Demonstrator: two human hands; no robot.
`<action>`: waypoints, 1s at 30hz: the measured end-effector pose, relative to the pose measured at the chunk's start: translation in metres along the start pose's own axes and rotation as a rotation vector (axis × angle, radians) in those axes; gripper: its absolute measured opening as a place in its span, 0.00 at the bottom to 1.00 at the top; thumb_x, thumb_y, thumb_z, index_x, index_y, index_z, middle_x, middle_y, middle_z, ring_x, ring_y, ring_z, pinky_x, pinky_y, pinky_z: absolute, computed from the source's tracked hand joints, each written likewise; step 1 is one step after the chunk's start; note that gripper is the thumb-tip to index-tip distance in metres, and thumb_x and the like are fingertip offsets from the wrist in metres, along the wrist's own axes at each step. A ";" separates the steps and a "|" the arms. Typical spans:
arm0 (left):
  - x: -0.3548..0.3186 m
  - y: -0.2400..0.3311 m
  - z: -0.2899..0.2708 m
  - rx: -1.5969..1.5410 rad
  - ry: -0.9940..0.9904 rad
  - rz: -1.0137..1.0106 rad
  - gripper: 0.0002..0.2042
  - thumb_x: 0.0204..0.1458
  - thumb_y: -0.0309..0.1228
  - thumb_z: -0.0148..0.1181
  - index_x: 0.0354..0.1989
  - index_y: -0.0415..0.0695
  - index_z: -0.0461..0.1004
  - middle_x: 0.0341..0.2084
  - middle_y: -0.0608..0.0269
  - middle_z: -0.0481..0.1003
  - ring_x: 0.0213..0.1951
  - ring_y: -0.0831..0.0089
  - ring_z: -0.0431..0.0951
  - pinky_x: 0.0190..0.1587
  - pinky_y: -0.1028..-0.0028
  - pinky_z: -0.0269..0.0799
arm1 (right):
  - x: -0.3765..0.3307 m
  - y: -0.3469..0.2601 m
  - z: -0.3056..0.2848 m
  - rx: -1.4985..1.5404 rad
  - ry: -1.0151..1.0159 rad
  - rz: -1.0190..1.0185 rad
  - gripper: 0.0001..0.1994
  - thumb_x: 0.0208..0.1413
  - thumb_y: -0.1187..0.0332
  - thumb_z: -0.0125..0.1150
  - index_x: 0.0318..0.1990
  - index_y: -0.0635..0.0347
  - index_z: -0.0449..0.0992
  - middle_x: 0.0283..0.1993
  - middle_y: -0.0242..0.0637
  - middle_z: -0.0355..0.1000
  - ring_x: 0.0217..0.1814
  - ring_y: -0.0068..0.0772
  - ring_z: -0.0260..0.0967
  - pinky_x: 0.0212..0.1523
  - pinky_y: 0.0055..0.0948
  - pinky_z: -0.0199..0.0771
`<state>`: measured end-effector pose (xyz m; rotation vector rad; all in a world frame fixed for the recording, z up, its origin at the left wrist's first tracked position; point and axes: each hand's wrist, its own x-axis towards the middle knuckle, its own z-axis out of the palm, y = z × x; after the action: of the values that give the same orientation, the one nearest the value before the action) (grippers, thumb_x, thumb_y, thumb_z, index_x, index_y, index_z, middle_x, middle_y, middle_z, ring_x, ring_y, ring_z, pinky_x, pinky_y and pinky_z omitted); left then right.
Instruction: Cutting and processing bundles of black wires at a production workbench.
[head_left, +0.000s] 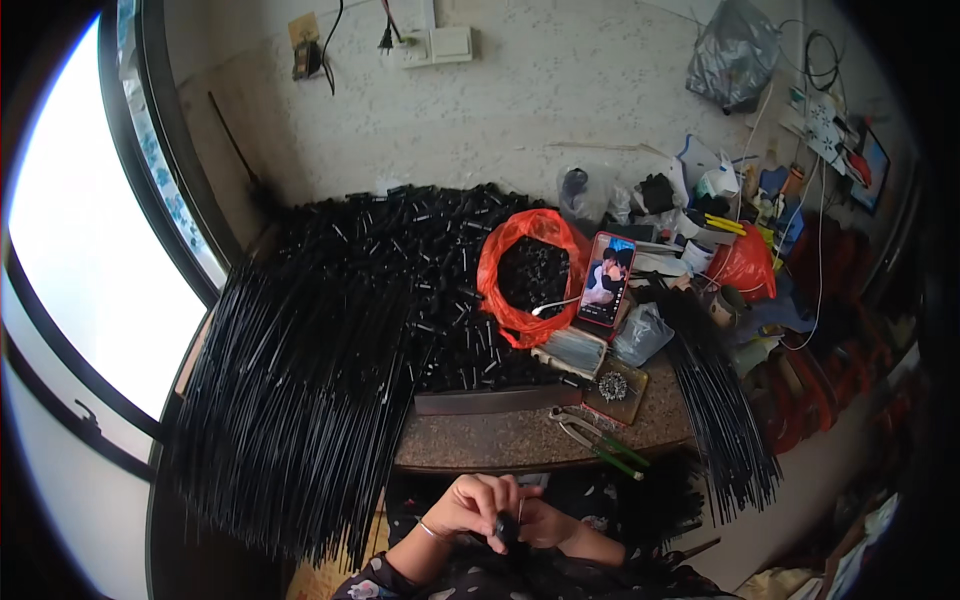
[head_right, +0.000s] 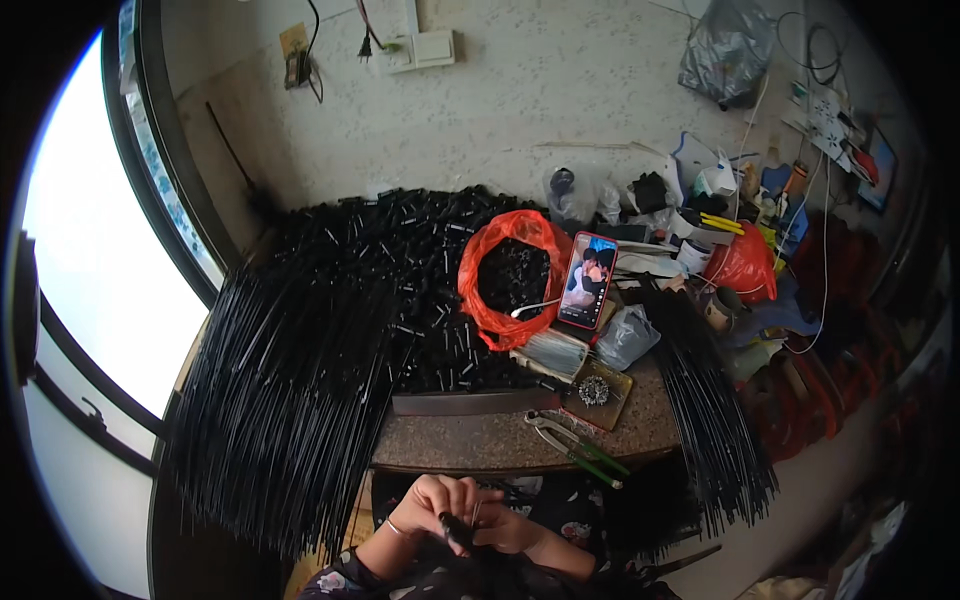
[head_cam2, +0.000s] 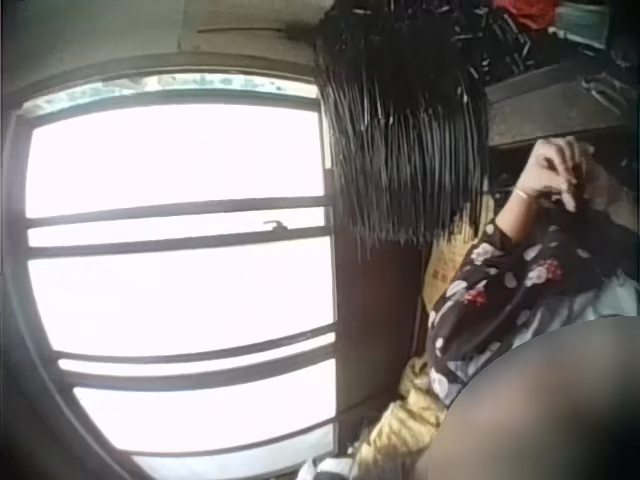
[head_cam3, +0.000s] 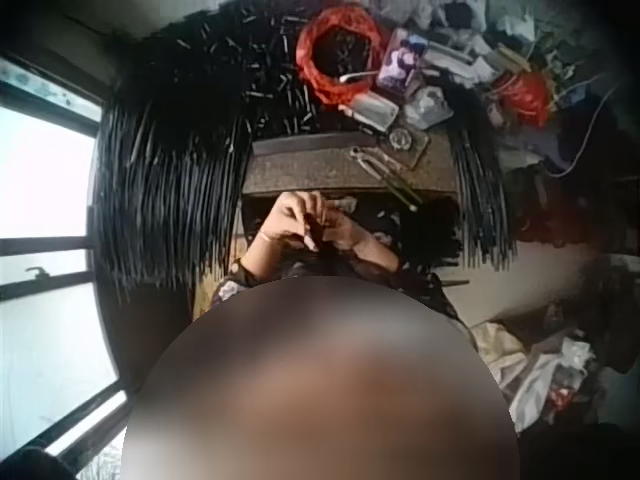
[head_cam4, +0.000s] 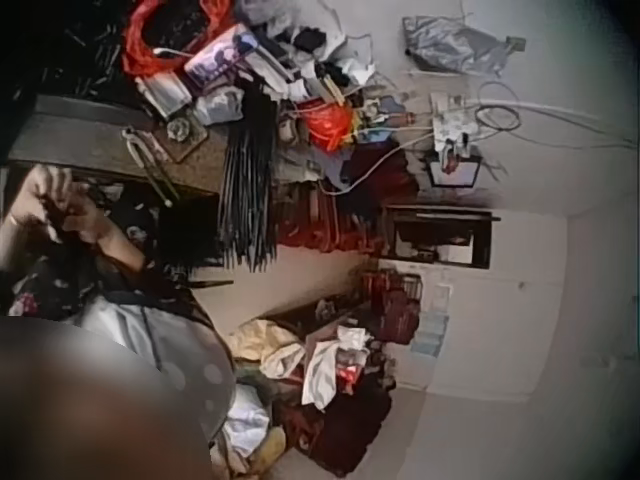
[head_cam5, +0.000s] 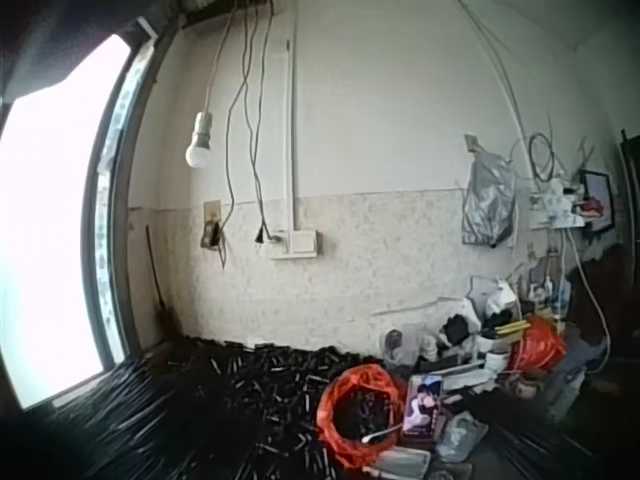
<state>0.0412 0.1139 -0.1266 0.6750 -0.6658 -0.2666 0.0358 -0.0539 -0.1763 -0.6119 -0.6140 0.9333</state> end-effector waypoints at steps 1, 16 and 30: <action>0.003 0.005 -0.002 0.161 0.037 -0.006 0.10 0.36 0.28 0.68 0.28 0.43 0.74 0.28 0.59 0.74 0.37 0.63 0.71 0.57 0.48 0.53 | 0.000 -0.002 0.001 0.065 0.145 -0.061 0.09 0.50 0.72 0.57 0.39 0.65 0.71 0.37 0.38 0.71 0.38 0.29 0.69 0.43 0.26 0.67; 0.011 0.035 0.015 0.753 0.345 -0.085 0.13 0.37 0.23 0.68 0.33 0.35 0.74 0.27 0.63 0.74 0.32 0.74 0.72 0.36 0.76 0.68 | 0.020 -0.032 0.034 -0.913 0.625 -0.420 0.09 0.46 0.80 0.61 0.37 0.68 0.73 0.39 0.32 0.70 0.37 0.21 0.68 0.38 0.17 0.68; 0.006 0.042 0.003 0.476 0.301 -0.234 0.18 0.34 0.32 0.70 0.34 0.35 0.76 0.30 0.56 0.76 0.35 0.65 0.72 0.40 0.68 0.66 | 0.028 -0.048 0.003 -0.593 0.379 -0.104 0.12 0.39 0.81 0.67 0.32 0.65 0.72 0.30 0.26 0.68 0.33 0.15 0.66 0.34 0.16 0.67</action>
<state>0.0446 0.1420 -0.0951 1.2264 -0.3583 -0.2165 0.0721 -0.0512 -0.1340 -1.2417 -0.5698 0.5066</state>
